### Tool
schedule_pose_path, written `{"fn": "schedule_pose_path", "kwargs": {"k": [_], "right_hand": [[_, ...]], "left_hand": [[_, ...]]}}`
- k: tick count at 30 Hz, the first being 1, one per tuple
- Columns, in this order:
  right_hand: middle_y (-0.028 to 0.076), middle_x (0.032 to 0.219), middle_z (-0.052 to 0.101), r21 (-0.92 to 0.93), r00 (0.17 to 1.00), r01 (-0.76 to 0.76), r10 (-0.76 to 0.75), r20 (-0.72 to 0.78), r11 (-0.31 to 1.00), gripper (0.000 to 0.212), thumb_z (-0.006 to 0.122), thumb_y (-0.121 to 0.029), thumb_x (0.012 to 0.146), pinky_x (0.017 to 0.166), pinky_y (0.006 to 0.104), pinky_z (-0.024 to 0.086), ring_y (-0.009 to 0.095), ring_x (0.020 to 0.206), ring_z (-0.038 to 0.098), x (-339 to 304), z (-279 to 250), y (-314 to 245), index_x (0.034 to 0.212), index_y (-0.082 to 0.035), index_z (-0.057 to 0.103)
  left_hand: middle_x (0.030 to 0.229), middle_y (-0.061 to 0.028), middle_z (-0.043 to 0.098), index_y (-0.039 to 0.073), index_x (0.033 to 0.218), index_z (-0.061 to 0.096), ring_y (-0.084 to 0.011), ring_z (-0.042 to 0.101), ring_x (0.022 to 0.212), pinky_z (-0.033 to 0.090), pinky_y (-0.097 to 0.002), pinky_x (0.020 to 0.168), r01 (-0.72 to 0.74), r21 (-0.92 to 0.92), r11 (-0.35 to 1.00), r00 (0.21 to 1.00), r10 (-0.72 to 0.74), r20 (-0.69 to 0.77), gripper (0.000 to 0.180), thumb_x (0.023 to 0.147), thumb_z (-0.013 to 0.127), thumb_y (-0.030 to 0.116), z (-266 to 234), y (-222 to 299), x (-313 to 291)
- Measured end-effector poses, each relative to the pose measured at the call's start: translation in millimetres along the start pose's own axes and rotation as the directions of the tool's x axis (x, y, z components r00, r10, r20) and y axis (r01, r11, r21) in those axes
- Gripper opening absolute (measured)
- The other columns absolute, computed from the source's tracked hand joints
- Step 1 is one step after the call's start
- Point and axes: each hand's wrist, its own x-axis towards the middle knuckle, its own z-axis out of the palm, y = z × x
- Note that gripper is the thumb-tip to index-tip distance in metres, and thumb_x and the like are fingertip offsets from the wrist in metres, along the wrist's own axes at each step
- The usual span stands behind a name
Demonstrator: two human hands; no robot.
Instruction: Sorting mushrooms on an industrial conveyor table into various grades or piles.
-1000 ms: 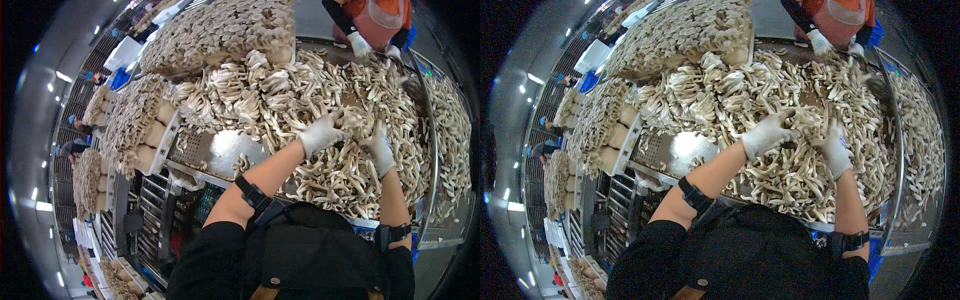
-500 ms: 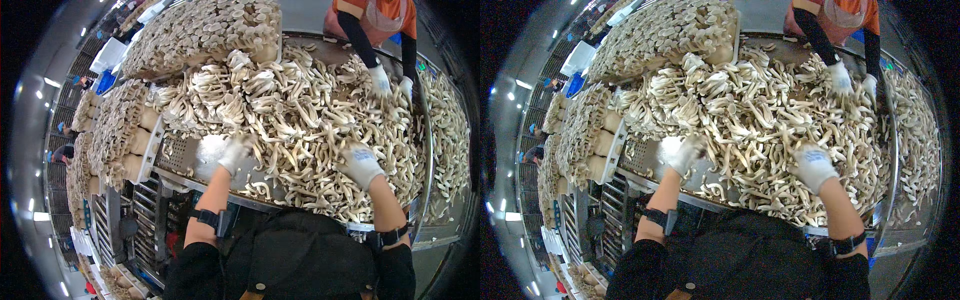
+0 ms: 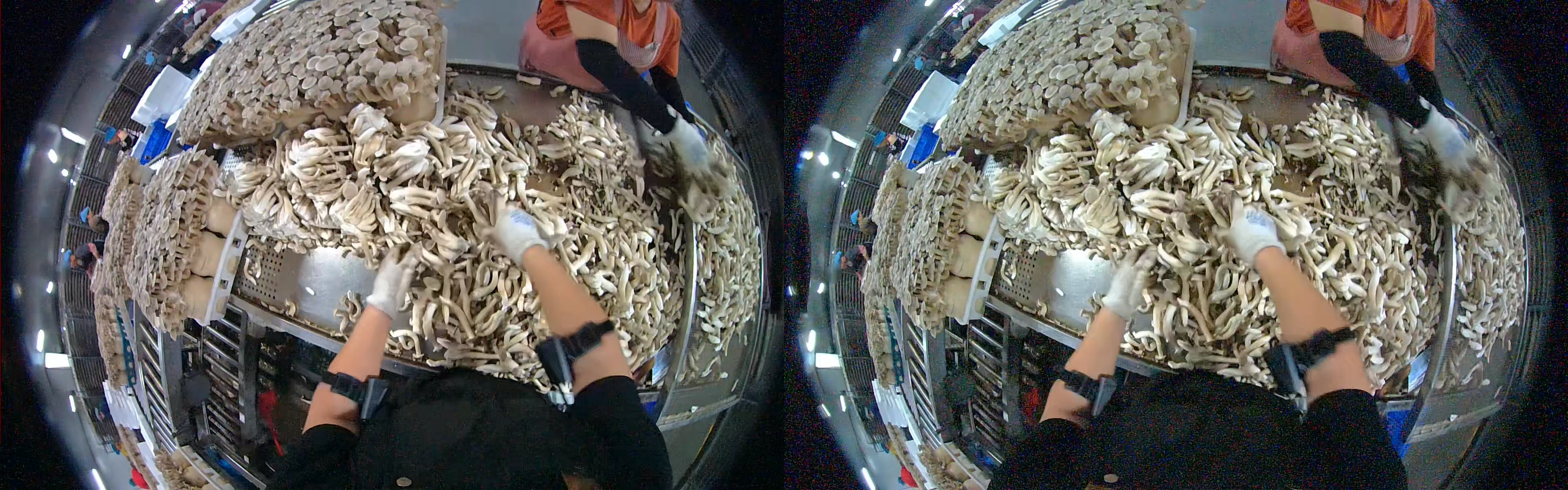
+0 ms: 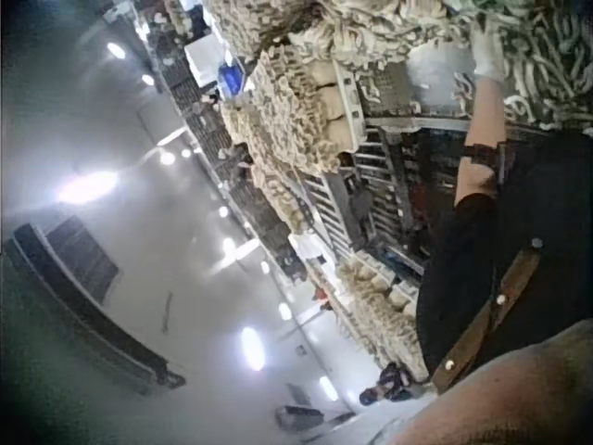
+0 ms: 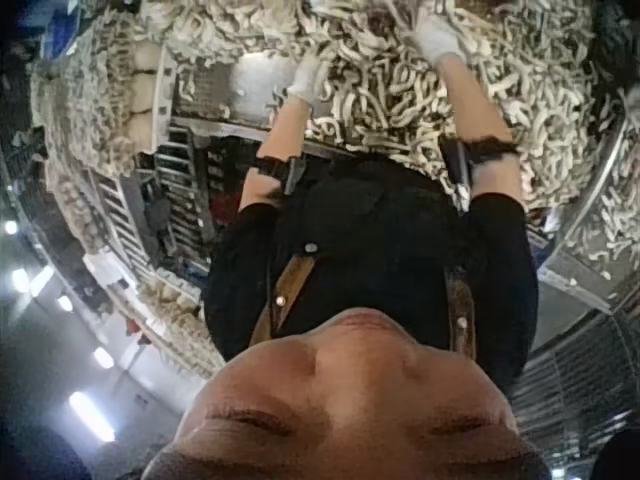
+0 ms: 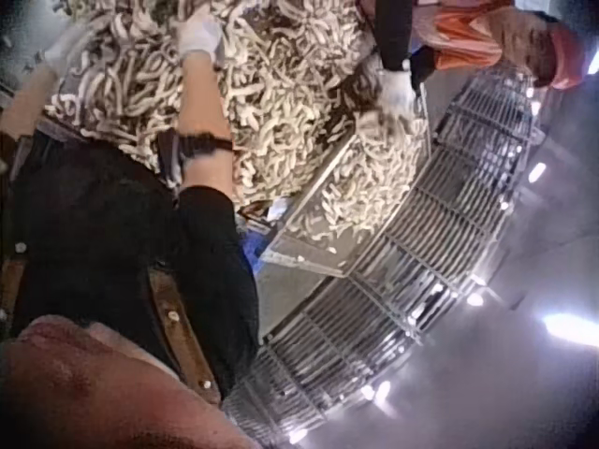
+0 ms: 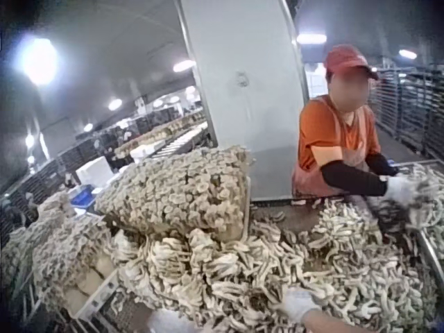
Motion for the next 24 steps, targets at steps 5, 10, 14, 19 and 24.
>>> {"fn": "schedule_pose_path", "kwargs": {"k": [5,10,14,19,24], "right_hand": [[0.029,0.121,0.046,-0.202,0.864,0.468,-0.494,-0.101,0.860,0.066,0.065,-0.030,0.080,0.085,0.0360,0.048,0.036,0.100,0.056,44.1,92.1,111.3,0.127,0.005,0.036],[0.020,0.119,0.047,0.797,0.956,0.221,-0.287,-0.064,0.561,0.057,0.063,-0.020,0.080,0.084,0.0313,0.047,0.027,0.100,0.054,-55.1,37.7,16.5,0.125,0.005,0.038],[0.016,0.110,0.052,0.334,0.855,0.517,-0.492,-0.162,0.788,0.050,0.062,-0.019,0.081,0.084,0.0358,0.043,0.028,0.093,0.053,-65.1,46.0,39.0,0.121,0.005,0.043],[0.009,0.103,0.057,-0.402,0.734,-0.410,-0.558,0.387,-0.818,0.032,0.055,-0.011,0.086,0.082,0.0299,0.047,0.016,0.092,0.056,-90.8,33.1,38.1,0.114,0.002,0.050],[0.007,0.105,0.057,0.993,0.976,-0.064,-0.212,0.042,-0.096,0.039,0.059,0.006,0.077,0.082,0.0286,0.048,0.016,0.098,0.056,-105.3,12.5,12.7,0.114,-0.002,0.050]], "left_hand": [[0.126,-0.0158,0.047,0.004,0.140,0.020,-0.0163,0.055,0.102,0.048,-0.0230,0.077,-0.062,0.748,0.661,0.977,-0.115,0.182,0.068,0.084,0.059,0.011,82.1,41.1,-22.4],[0.098,-0.0005,0.056,0.006,0.129,0.038,-0.0097,0.052,0.088,0.043,-0.0214,0.076,0.116,0.180,0.977,0.921,-0.174,0.348,0.052,0.086,0.061,0.023,71.1,13.9,-45.8],[0.103,-0.0014,0.057,0.006,0.111,0.053,-0.0138,0.051,0.098,0.040,-0.0279,0.088,0.103,-0.355,0.929,0.901,0.064,0.430,0.030,0.085,0.061,0.018,91.9,-1.1,-31.7],[0.106,-0.0030,0.056,0.005,0.116,0.051,-0.0152,0.053,0.098,0.041,-0.0290,0.089,0.171,-0.274,0.946,0.830,0.012,0.558,0.037,0.080,0.058,0.003,77.7,-23.1,-35.6],[0.110,-0.0056,0.053,0.007,0.120,0.044,-0.0179,0.052,0.102,0.044,-0.0296,0.085,0.112,-0.243,0.963,0.874,0.021,0.485,0.049,0.073,0.050,-0.009,74.6,-14.6,-52.8]]}}
